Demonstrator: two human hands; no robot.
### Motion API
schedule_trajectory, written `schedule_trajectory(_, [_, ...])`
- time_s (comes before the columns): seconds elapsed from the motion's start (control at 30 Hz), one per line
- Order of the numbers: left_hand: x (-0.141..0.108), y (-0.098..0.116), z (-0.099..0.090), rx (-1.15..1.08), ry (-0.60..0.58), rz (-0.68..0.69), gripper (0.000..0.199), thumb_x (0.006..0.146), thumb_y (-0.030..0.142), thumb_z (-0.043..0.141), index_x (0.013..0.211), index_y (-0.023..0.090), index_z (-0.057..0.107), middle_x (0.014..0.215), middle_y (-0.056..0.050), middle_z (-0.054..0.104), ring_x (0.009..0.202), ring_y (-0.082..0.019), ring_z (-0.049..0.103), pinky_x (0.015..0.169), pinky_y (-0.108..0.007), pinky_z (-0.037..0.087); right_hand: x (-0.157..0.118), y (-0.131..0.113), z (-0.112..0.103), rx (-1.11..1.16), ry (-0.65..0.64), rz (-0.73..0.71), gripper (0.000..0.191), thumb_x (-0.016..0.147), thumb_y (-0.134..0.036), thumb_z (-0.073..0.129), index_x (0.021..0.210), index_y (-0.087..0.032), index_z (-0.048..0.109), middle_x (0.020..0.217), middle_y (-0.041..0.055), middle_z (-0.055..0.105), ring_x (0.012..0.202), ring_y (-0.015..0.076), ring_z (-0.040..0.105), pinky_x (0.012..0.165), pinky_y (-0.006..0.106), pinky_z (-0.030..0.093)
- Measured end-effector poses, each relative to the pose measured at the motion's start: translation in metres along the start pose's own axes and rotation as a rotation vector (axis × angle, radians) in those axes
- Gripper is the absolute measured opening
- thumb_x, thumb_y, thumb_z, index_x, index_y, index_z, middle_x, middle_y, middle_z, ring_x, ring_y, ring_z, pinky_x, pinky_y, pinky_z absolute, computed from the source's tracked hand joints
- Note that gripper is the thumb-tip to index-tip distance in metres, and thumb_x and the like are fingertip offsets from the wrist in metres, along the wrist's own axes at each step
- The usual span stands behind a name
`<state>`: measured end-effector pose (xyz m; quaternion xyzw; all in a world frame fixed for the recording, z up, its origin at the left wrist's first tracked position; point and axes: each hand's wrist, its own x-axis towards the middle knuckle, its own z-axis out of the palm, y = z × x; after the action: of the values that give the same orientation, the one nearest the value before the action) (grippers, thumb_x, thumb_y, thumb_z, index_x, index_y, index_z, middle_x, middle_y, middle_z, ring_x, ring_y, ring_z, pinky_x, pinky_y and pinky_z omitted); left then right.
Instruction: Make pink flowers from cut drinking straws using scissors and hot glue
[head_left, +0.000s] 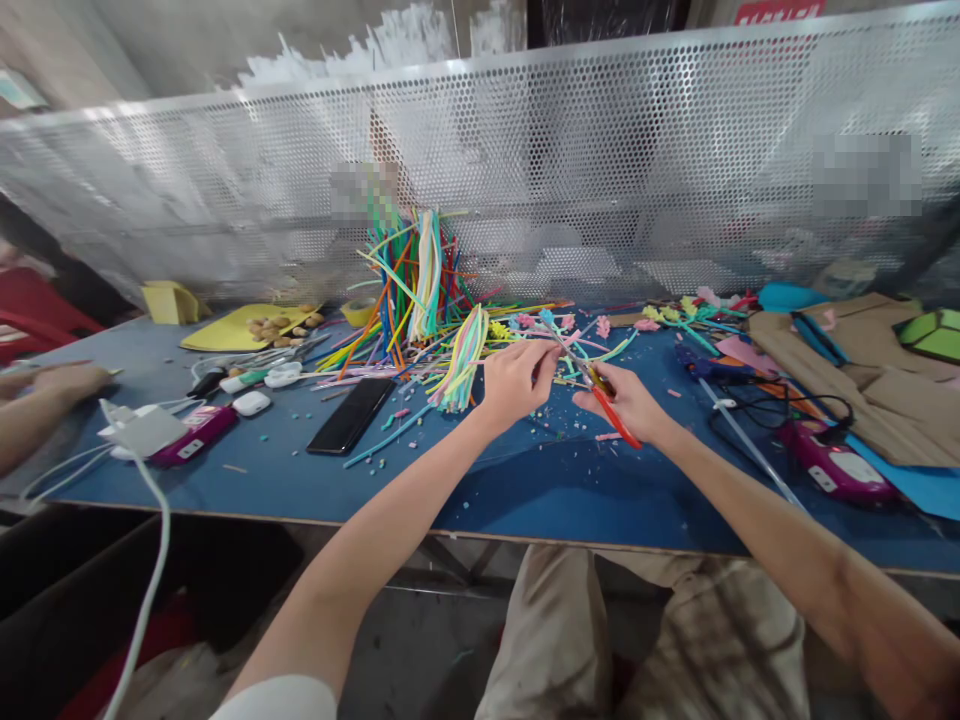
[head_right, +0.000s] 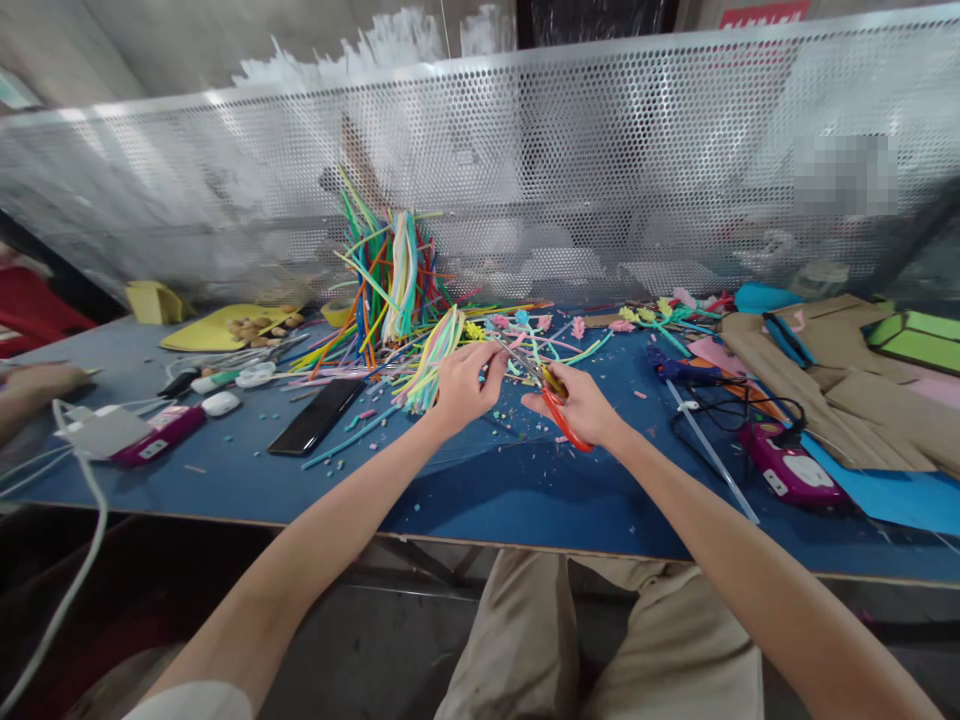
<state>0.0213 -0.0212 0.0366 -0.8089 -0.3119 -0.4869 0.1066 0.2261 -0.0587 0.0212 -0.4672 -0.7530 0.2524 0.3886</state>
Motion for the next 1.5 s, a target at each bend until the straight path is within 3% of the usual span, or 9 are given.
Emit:
schedule_trajectory(0.3, [0.001, -0.004, 0.001, 0.064, -0.006, 0.038, 0.027, 0.102, 0.028, 0.047, 0.097, 0.017, 0.070, 0.084, -0.006, 0.075, 0.081, -0.017, 0.071, 0.073, -0.029, 0.050, 0.002, 0.009, 0.004, 0.037, 0.016, 0.020, 0.052, 0.077, -0.065, 0.069, 0.074, -0.022, 0.040, 0.068, -0.0054, 0.035, 0.063, 0.0106, 0.030, 0.057, 0.026, 0.029])
schedule_trajectory(0.63, [-0.002, -0.006, 0.006, 0.091, -0.051, -0.029, 0.027, 0.103, 0.031, 0.047, 0.102, 0.019, 0.071, 0.092, -0.006, 0.077, 0.086, -0.018, 0.072, 0.073, -0.029, 0.049, 0.005, 0.020, 0.006, 0.071, 0.014, 0.081, 0.055, 0.073, -0.067, 0.072, 0.071, -0.021, 0.042, 0.066, -0.0057, 0.036, 0.061, 0.0104, 0.031, 0.056, 0.027, 0.028])
schedule_trajectory(0.8, [-0.002, -0.005, 0.006, 0.088, -0.082, -0.029, 0.029, 0.103, 0.033, 0.046, 0.104, 0.020, 0.071, 0.087, -0.006, 0.076, 0.083, -0.018, 0.072, 0.072, -0.029, 0.049, 0.007, 0.023, -0.002, 0.106, -0.085, 0.084, 0.051, 0.074, -0.064, 0.073, 0.078, -0.022, 0.045, 0.067, -0.0066, 0.037, 0.060, 0.0104, 0.033, 0.056, 0.026, 0.028])
schedule_trajectory(1.0, [-0.002, -0.004, 0.005, 0.089, -0.076, -0.021, 0.028, 0.103, 0.033, 0.047, 0.103, 0.021, 0.072, 0.088, -0.005, 0.076, 0.082, -0.018, 0.071, 0.070, -0.029, 0.047, 0.006, 0.023, -0.004, 0.105, -0.118, 0.088, 0.050, 0.075, -0.062, 0.072, 0.077, -0.022, 0.044, 0.067, -0.0065, 0.036, 0.061, 0.0105, 0.032, 0.056, 0.026, 0.029])
schedule_trajectory(1.33, [-0.004, -0.008, 0.013, 0.175, -0.094, -0.020, 0.028, 0.103, 0.034, 0.045, 0.100, 0.021, 0.071, 0.080, -0.005, 0.073, 0.076, -0.018, 0.069, 0.063, -0.028, 0.041, 0.005, 0.019, -0.006, -0.161, -0.020, 0.086, 0.055, 0.079, -0.069, 0.064, 0.066, -0.022, 0.039, 0.060, -0.0049, 0.038, 0.058, 0.0111, 0.032, 0.054, 0.027, 0.028])
schedule_trajectory(1.5, [-0.007, -0.009, 0.018, 0.195, -0.106, -0.048, 0.026, 0.102, 0.032, 0.046, 0.098, 0.021, 0.070, 0.080, -0.005, 0.073, 0.074, -0.018, 0.069, 0.060, -0.028, 0.038, 0.006, 0.025, -0.006, -0.231, 0.040, 0.058, 0.047, 0.081, -0.057, 0.064, 0.065, -0.022, 0.038, 0.060, -0.0043, 0.039, 0.060, 0.0113, 0.032, 0.056, 0.027, 0.029])
